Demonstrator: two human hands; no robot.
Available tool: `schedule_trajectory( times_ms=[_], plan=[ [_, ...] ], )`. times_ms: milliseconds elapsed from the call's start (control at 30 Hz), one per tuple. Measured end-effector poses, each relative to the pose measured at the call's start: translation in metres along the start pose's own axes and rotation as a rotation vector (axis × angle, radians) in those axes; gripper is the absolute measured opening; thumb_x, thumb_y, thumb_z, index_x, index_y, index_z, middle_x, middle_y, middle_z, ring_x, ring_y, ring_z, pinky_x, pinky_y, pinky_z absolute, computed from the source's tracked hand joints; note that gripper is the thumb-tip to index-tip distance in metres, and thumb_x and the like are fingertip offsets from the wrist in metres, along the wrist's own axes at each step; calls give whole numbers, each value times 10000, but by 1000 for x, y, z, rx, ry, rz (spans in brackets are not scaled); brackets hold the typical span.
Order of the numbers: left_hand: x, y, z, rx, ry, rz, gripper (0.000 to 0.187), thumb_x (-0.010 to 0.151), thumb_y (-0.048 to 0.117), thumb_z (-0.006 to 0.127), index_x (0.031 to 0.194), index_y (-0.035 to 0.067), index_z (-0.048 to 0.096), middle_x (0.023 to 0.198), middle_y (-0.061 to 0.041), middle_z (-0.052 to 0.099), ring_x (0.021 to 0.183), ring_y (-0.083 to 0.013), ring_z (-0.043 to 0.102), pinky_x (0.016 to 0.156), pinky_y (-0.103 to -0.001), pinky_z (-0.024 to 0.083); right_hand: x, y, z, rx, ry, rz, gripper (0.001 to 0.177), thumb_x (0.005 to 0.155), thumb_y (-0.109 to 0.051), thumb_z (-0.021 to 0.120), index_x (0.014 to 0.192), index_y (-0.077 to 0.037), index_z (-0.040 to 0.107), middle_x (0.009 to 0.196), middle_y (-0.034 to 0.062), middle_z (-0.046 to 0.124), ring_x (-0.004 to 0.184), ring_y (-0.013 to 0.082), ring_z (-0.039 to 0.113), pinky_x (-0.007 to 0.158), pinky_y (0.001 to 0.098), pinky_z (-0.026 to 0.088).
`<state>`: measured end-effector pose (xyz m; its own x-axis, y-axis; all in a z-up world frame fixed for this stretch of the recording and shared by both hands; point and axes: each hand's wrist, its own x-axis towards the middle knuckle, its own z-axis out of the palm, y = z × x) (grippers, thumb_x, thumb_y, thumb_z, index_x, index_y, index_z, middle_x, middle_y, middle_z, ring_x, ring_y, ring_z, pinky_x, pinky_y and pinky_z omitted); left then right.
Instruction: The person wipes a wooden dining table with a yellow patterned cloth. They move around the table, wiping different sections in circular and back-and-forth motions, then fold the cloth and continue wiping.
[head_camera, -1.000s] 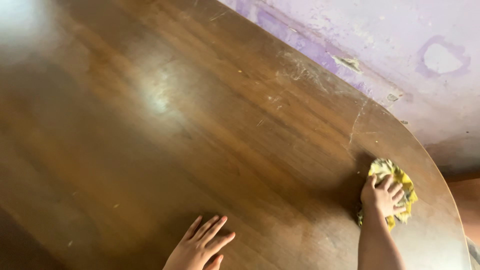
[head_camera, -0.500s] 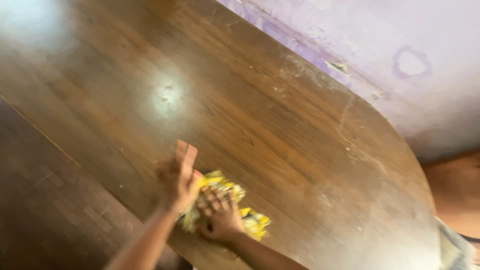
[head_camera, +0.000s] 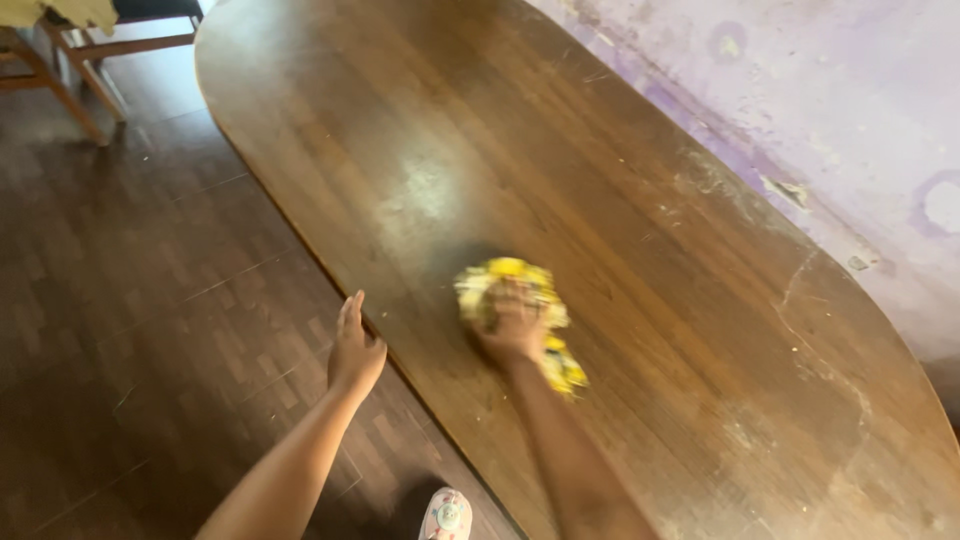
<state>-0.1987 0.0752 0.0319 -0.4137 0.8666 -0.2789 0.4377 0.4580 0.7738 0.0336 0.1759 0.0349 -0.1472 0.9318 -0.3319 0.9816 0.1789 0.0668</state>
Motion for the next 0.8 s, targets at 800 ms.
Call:
schedule_trajectory(
  times_ms=[800],
  plan=[
    [55, -148, -65, -471, 95, -288, 492, 979, 192, 452, 1467, 164, 504, 1192, -92, 756, 907, -216, 725, 767, -349, 506, -32, -145, 2, 169, -47, -12, 728, 1003, -675, 150, 1645, -359, 14, 1735, -33, -97, 1586, 211, -89, 1259, 571, -51]
  ],
)
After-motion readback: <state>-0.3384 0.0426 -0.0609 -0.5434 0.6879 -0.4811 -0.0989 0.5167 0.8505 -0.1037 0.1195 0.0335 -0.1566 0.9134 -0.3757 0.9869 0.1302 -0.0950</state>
